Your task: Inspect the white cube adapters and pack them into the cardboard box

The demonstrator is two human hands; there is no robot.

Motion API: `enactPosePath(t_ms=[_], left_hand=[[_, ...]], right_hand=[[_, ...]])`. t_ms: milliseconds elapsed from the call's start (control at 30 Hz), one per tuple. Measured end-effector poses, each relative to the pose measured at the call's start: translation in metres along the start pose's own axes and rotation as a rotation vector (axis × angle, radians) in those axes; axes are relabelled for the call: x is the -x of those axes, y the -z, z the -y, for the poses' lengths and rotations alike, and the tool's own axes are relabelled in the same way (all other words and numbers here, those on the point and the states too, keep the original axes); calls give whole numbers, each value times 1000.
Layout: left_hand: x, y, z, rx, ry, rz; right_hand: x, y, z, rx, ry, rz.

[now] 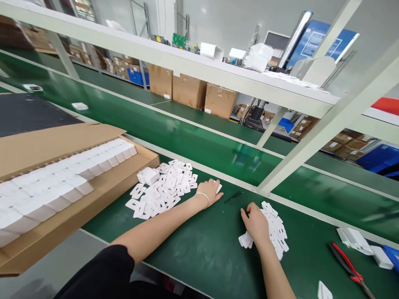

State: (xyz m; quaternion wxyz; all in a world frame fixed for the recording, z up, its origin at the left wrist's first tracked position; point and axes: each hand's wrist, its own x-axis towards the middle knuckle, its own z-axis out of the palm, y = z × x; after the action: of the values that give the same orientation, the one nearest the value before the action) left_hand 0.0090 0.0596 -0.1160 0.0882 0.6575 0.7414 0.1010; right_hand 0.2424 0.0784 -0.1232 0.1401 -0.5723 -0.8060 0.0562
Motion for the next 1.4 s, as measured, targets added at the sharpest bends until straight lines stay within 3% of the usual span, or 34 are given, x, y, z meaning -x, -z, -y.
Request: enactPosePath(t_ms=[133, 233, 367, 467, 667, 867, 1100, 1167, 1300, 1400], left_hand=[[10, -1, 9, 52, -49, -33], [24, -3, 18, 133, -48, -95], [35, -15, 24, 571, -145, -341], [39, -22, 22, 769, -289, -503], [49, -21, 19, 801, -398, -589], [53, -20, 18, 842, -449, -644], [53, -17, 18, 938, -441, -670], [53, -18, 19, 969, -409, -583], [54, -21, 18, 882, -404, -325], [55, -25, 13, 817, -505, -264]], right_hand=[[3, -5, 13, -85, 96, -22], [6, -7, 18, -96, 85, -64], [6, -8, 14, 37, 19, -72], [5, -10, 11, 99, 72, -23], [3, -18, 7, 108, 204, 4], [0, -22, 1, 14, 206, -40], [-2, -15, 4, -169, 109, -7], [0, -11, 9, -240, 99, -39], [8, -2, 26, -483, 77, -225], [17, 0, 41, -786, 47, -197]])
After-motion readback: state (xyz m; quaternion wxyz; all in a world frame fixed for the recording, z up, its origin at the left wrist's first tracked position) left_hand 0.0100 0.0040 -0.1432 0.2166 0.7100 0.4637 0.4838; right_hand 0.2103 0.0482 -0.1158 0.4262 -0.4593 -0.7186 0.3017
